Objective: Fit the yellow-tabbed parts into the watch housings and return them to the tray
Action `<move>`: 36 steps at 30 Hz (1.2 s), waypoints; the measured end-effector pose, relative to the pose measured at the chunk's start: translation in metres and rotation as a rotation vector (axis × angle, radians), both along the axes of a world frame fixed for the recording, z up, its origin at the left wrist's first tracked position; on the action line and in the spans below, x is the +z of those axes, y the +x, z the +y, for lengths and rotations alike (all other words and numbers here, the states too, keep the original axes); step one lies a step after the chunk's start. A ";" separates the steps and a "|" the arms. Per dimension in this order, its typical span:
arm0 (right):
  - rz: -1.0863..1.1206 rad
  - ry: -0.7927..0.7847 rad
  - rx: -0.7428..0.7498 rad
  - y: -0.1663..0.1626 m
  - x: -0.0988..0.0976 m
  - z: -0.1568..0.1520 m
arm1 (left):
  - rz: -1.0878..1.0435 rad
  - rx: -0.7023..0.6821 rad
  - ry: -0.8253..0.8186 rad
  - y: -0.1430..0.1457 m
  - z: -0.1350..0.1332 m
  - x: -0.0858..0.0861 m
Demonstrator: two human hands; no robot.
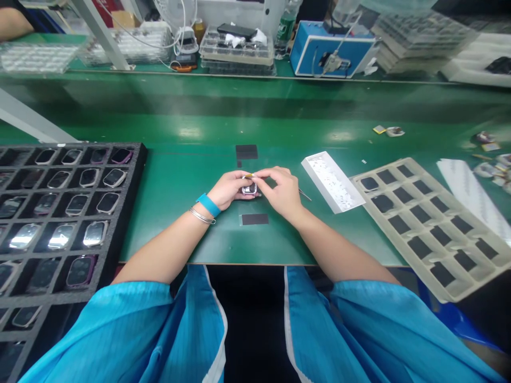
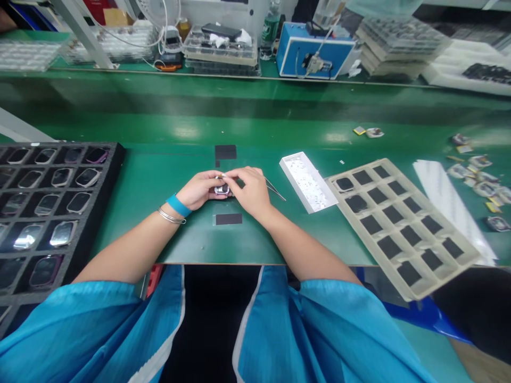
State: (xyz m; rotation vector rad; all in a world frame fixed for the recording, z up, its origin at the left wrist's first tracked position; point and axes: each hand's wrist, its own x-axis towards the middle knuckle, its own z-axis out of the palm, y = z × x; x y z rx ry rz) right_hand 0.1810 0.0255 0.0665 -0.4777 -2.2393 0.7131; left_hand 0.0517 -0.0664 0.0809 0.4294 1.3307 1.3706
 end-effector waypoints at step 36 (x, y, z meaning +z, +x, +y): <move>0.005 -0.737 0.484 -0.014 -0.018 0.008 | 0.357 -0.321 0.250 -0.022 -0.002 -0.008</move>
